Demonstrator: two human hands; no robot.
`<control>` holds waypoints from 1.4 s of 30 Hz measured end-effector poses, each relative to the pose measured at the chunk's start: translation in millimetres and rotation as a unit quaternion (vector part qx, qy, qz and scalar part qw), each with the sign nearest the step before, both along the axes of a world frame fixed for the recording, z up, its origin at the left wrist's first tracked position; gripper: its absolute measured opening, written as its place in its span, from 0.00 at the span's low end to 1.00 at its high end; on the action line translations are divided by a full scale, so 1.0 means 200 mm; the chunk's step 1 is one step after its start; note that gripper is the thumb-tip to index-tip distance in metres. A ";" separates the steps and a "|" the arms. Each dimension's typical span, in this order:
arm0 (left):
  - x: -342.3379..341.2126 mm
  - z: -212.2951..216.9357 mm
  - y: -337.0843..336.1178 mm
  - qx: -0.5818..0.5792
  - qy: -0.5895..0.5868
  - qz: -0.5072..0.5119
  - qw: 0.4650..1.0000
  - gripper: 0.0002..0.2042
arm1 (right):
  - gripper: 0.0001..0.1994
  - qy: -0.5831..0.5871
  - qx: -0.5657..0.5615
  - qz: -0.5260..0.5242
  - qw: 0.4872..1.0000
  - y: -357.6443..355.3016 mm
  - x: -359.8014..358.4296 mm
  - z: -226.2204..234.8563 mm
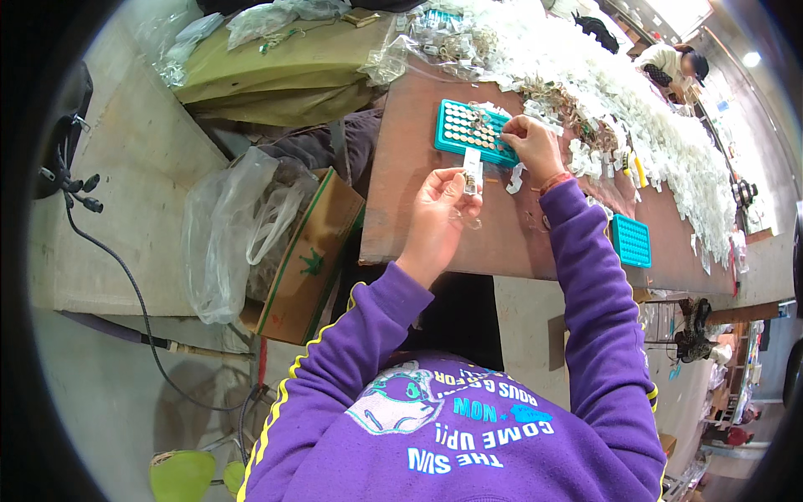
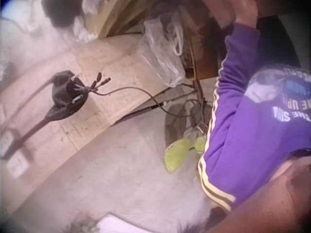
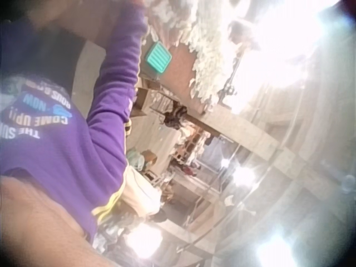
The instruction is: The person repeatedly picks small white rectangular components and metal rings from a table, threads the rings through the components, and places the assembled pieces into a blue tray. The person works one at a time, handling each component individually.
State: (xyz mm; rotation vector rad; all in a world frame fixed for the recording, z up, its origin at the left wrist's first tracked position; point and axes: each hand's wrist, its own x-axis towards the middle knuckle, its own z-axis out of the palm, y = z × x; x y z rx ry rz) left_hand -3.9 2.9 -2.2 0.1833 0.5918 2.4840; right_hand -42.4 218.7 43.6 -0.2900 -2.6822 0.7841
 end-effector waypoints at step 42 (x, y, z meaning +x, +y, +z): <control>0.09 0.03 -0.06 0.052 -0.015 -0.111 0.992 0.11 | 0.09 -0.006 -0.383 0.069 0.921 -0.45 0.46 0.20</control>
